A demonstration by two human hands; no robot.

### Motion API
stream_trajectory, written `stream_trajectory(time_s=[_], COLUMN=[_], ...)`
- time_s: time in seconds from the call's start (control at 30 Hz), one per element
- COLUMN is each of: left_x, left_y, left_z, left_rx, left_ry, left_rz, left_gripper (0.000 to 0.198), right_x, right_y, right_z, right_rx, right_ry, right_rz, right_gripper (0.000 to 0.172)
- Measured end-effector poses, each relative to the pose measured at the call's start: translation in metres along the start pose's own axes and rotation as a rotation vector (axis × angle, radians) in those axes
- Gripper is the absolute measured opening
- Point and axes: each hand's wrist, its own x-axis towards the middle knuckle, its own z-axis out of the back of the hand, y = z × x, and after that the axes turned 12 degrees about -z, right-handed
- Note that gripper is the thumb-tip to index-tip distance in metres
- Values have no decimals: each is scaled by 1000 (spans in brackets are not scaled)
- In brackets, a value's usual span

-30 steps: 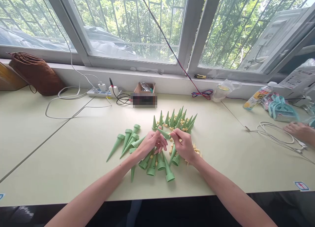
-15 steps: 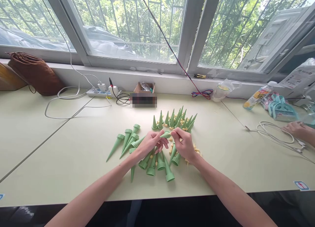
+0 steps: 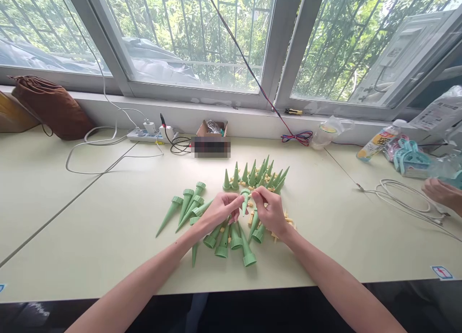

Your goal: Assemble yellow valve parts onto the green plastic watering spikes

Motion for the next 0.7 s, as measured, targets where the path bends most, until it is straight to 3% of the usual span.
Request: stream_trajectory(time_s=[0.33, 0.7], left_x=[-1, -2], left_y=[-1, 3], left_z=[0, -3], left_rx=[89, 281], left_ry=[-15, -103], left_rz=[-30, -194], left_gripper=[44, 28], right_x=[0, -1], right_y=[1, 2], right_z=[0, 1], right_rx=[-21, -11], right_ry=[-11, 1], right_rz=[-24, -41], right_gripper=[33, 36])
